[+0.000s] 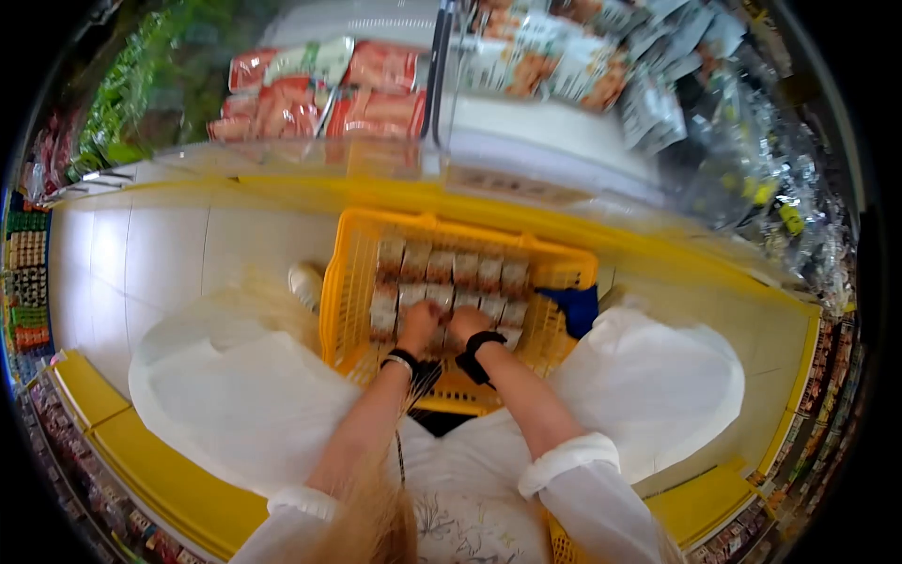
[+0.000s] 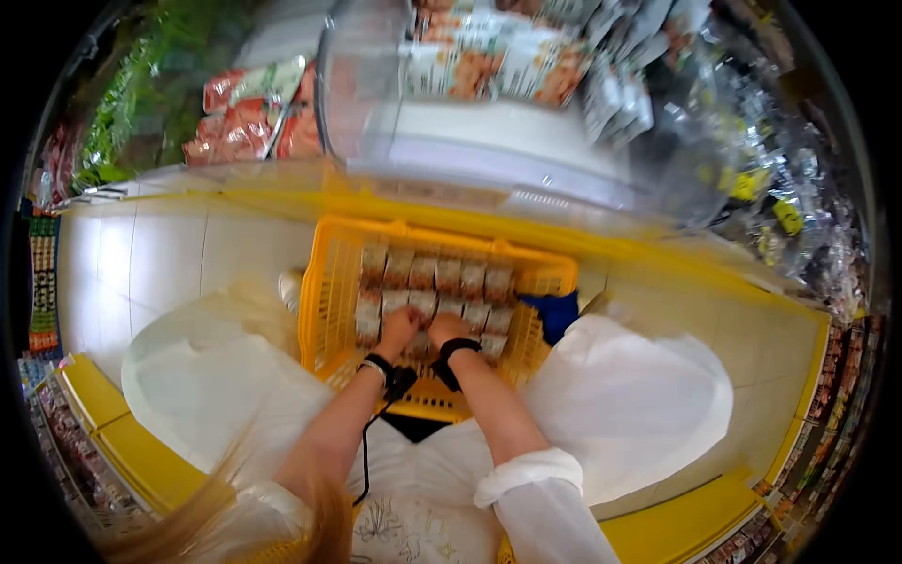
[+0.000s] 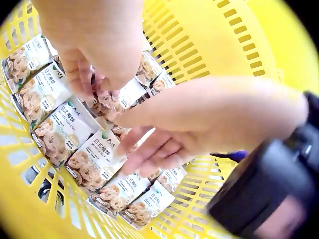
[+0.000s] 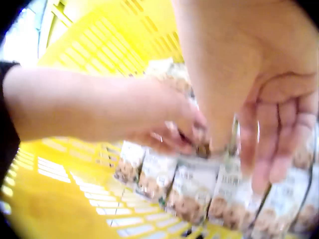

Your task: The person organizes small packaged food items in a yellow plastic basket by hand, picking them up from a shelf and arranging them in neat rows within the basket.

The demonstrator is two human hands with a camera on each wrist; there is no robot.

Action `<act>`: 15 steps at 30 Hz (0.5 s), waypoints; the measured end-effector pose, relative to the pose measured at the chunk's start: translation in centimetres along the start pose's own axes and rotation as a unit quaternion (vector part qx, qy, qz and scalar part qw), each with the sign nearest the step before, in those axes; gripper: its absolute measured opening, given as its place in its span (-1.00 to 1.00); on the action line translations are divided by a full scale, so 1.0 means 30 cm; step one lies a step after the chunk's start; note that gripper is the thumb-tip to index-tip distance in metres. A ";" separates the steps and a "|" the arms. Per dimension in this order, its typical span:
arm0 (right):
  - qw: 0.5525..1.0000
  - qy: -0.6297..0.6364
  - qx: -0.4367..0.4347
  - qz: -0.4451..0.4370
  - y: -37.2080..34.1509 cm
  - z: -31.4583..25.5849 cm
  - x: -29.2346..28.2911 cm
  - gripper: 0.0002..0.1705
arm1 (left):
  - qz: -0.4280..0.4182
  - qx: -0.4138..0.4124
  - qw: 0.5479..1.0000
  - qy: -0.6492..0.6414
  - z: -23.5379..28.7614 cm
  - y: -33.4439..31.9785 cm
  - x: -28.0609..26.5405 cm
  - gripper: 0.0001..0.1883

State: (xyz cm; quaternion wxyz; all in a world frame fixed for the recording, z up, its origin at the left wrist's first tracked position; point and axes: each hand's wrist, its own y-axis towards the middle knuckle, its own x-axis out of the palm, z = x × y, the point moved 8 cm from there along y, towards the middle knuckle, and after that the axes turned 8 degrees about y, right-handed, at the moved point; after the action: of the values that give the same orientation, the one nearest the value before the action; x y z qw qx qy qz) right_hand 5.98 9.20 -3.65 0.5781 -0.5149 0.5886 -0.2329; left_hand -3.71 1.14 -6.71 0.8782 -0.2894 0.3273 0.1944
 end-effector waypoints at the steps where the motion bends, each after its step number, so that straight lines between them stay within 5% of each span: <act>1: 0.999 -0.017 0.007 -0.044 -0.051 -0.035 -0.056 -0.69 | -0.024 -0.009 1.000 0.004 0.054 -0.008 -0.052 -0.82; 4: 0.955 -0.246 -0.105 -0.126 -0.244 -0.215 -0.224 -0.53 | -0.056 -0.018 0.998 -0.014 0.116 -0.022 -0.099 -0.81; 8: 0.896 -0.321 -0.291 -0.098 -0.601 -0.467 -0.426 -0.37 | -0.114 0.014 0.993 0.036 0.014 0.027 0.021 -0.81; 10: 0.909 -0.150 -0.381 -0.079 -0.888 -0.589 -0.613 -0.38 | 0.054 0.128 0.990 -0.009 0.004 0.022 -0.002 -0.81; 13: 0.918 -0.039 -0.381 0.101 -1.204 -0.673 -0.991 -0.44 | 0.059 0.068 0.996 -0.017 0.090 -0.001 -0.102 -0.76; 15: 0.863 0.105 -0.440 0.223 -1.252 -0.664 -1.246 -0.56 | 0.045 0.064 0.996 -0.037 0.111 0.009 -0.107 -0.71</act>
State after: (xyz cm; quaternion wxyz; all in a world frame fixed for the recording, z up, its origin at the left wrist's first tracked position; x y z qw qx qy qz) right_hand -7.11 21.96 49.94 0.2626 -0.5432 0.7863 0.1330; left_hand -4.60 2.98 -2.54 0.8968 -0.2097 0.3193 0.2230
